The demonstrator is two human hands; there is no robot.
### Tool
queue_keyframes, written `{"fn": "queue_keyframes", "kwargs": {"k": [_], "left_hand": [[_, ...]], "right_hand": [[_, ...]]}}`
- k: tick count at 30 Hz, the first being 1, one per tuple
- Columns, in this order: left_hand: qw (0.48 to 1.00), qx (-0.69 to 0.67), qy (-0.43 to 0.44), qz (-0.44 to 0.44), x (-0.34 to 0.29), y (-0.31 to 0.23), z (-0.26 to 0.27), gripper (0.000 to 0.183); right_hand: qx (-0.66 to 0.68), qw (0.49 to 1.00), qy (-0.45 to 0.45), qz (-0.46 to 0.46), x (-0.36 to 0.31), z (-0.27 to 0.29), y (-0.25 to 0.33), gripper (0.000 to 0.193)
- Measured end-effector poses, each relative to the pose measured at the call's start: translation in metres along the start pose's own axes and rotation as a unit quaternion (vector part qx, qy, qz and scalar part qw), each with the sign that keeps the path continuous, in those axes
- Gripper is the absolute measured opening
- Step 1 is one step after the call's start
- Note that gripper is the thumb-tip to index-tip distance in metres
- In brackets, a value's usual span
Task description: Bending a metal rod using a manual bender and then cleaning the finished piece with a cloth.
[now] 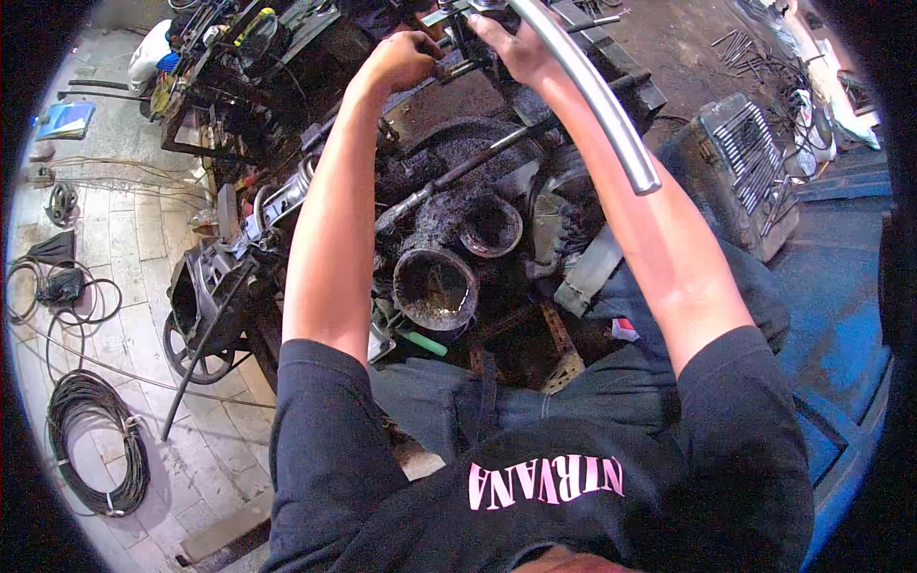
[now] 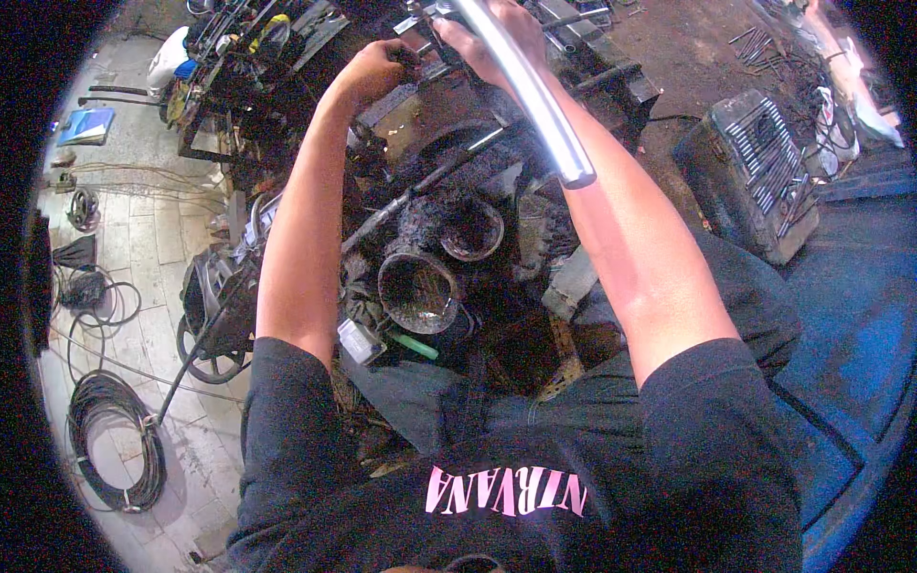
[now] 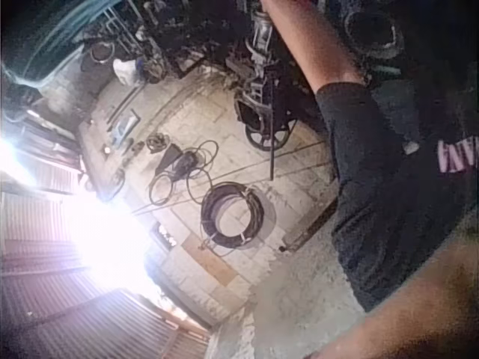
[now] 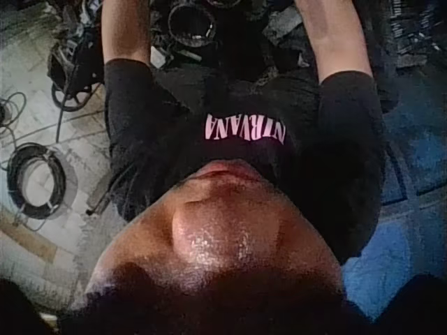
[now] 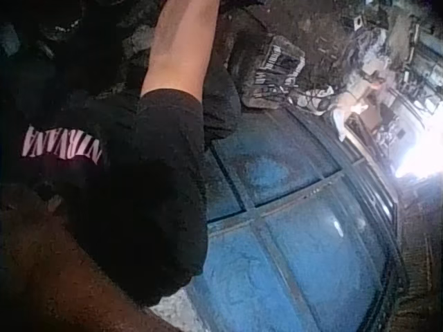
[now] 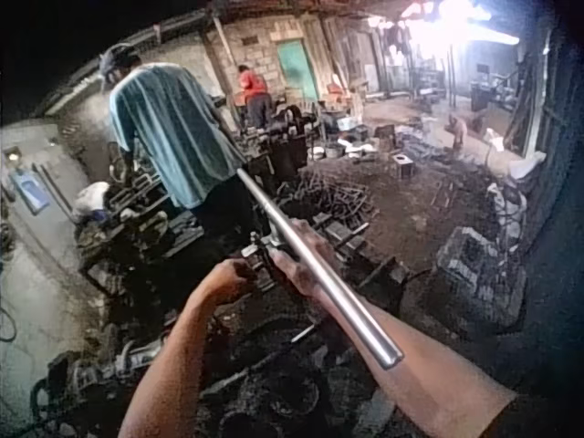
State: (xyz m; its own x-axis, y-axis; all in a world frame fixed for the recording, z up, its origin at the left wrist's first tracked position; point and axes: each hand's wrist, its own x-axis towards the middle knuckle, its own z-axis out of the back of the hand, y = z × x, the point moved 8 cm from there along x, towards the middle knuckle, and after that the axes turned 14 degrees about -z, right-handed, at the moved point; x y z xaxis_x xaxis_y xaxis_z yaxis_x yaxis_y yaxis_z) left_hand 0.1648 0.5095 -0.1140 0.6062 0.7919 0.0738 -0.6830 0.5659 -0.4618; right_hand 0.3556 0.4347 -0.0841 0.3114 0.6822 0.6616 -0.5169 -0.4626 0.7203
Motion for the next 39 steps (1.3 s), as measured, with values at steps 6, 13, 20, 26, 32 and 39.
{"fn": "queue_keyframes", "kwargs": {"k": [6,13,20,26,32,39], "left_hand": [[1.0,-0.022,-0.001,0.001,-0.001,0.001,0.002,0.034],[0.985,0.095,-0.122,0.083,-0.07,-0.061,0.053,0.042],[0.968,0.058,-0.239,0.054,-0.266,-0.172,0.008,0.016],[0.966,0.053,-0.233,0.096,-0.319,-0.163,-0.021,0.01],[0.977,0.143,-0.154,-0.02,-0.244,-0.178,-0.043,0.02],[0.974,0.217,-0.056,-0.041,-0.205,-0.152,-0.094,0.019]], "right_hand": [[-0.052,0.997,-0.06,-0.019,-0.005,0.005,-0.005,0.052],[-0.045,0.993,0.05,-0.096,0.003,-0.002,-0.004,0.067],[-0.164,0.945,0.108,-0.26,0.0,-0.005,-0.054,0.097],[-0.095,0.971,0.139,-0.167,-0.001,-0.003,-0.023,0.071],[-0.049,0.981,0.126,-0.138,-0.032,0.059,-0.033,0.044],[0.238,0.809,0.316,-0.435,-0.042,0.103,0.054,0.043]]}}
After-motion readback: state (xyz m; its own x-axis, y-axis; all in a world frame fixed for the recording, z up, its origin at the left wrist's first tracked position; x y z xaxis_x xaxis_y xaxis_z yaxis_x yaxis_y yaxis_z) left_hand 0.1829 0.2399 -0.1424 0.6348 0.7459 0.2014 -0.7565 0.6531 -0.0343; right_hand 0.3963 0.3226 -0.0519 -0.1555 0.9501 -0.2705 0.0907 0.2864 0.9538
